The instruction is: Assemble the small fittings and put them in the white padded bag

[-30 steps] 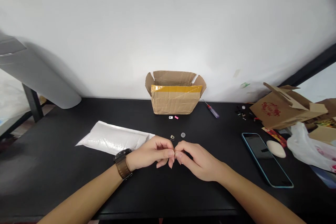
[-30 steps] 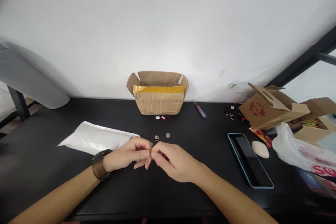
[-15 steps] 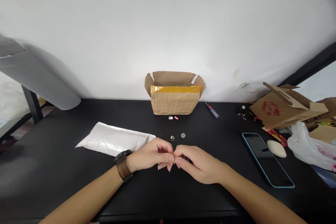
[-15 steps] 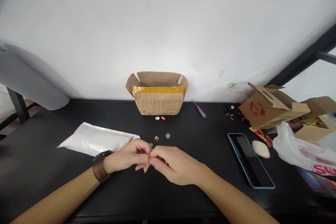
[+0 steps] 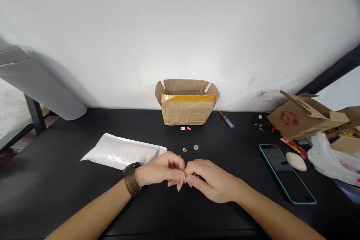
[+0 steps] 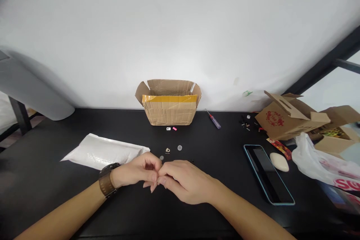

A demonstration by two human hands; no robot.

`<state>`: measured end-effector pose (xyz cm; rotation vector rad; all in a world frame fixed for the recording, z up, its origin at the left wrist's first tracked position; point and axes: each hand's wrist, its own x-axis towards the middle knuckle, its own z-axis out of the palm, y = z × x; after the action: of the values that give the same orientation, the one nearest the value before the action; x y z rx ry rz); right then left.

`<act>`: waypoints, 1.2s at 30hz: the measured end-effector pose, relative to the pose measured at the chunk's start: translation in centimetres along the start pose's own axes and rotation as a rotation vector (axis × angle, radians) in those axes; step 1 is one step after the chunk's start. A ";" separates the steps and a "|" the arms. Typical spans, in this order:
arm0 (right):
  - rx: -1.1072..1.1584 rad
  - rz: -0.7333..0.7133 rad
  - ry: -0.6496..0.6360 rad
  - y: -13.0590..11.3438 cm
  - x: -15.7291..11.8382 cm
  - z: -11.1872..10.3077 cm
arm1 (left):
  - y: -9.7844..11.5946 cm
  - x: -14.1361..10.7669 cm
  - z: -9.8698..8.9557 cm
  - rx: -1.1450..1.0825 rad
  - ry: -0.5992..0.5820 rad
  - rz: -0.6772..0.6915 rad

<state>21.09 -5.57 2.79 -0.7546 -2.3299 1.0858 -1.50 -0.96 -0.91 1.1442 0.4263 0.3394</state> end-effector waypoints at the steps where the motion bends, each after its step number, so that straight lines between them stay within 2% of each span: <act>1: -0.003 0.005 0.001 -0.1 0.0 0.0 | 0.0 0.0 -0.1 0.006 -0.003 -0.007; 6: -0.024 0.031 0.001 -0.3 0.0 0.0 | 0.0 -0.1 -0.1 0.025 0.000 -0.019; 9: -0.008 0.016 0.055 0.1 -0.2 0.1 | 0.6 -0.3 0.0 0.054 0.031 0.008; 11: -0.004 0.023 0.140 0.6 -0.4 0.0 | 1.4 -0.6 0.0 0.076 0.112 0.060; 14: -0.068 0.059 0.298 1.6 -0.5 -0.2 | 2.7 -1.0 -0.5 0.192 0.333 0.147; 16: -0.139 0.077 0.371 2.2 -0.4 -0.5 | 3.3 -1.2 -0.9 0.403 0.465 0.169; 18: -0.192 0.085 0.418 2.5 -0.2 -0.8 | 3.4 -1.2 -1.1 0.655 0.528 0.170; 20: -0.214 0.100 0.454 2.7 -0.1 -1.1 | 3.2 -1.1 -1.1 0.827 0.525 0.167; 24: -0.217 0.150 0.506 3.0 0.2 -1.3 | 2.4 -0.9 -0.9 0.942 0.465 0.154; 31: -0.212 0.200 0.561 3.6 0.5 -1.3 | 2.1 -1.0 -1.5 0.951 0.459 0.113; 36: -0.213 0.218 0.570 4.1 0.6 -1.3 | 1.8 -1.2 -1.9 0.944 0.417 0.141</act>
<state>22.63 -2.27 0.40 -1.2362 -1.9132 0.5952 -3.49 0.64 0.25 2.0389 0.9295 0.5249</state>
